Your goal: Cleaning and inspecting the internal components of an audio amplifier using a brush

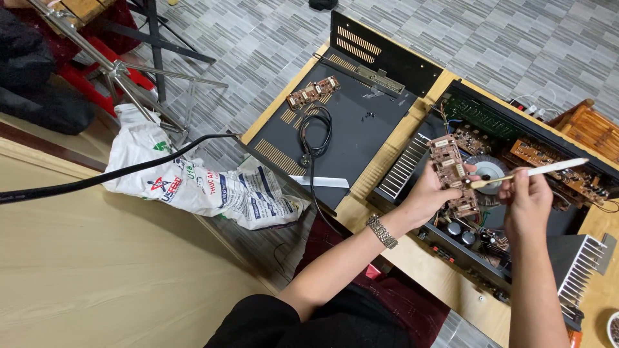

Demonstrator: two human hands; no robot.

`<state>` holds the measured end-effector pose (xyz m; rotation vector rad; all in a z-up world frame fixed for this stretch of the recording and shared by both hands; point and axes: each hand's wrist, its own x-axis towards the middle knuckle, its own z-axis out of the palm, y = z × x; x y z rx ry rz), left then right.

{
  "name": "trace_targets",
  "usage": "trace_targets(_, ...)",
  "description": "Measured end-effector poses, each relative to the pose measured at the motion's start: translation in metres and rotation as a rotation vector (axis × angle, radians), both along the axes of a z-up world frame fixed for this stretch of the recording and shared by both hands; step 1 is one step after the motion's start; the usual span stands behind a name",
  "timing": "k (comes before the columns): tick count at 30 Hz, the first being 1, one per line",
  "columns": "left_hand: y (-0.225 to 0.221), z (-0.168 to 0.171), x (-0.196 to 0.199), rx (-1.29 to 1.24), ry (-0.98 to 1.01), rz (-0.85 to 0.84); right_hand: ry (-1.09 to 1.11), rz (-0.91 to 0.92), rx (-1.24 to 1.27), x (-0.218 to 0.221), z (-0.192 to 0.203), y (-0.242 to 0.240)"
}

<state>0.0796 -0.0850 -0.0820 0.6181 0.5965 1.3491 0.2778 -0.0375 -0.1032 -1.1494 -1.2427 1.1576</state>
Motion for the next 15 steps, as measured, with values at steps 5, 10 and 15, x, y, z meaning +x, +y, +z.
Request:
trace_targets(5, -0.006, 0.008, -0.006, 0.000, 0.000, -0.003, 0.037, 0.041, -0.014, 0.003, -0.005, 0.001)
trace_targets(10, -0.006, 0.009, -0.004, -0.017, -0.015, 0.017, 0.004, 0.159, -0.040, 0.002, -0.009, 0.002)
trace_targets(15, -0.011, 0.022, -0.010, -0.059, -0.058, 0.006, 0.121, 0.269, -0.047, 0.004, -0.007, 0.000)
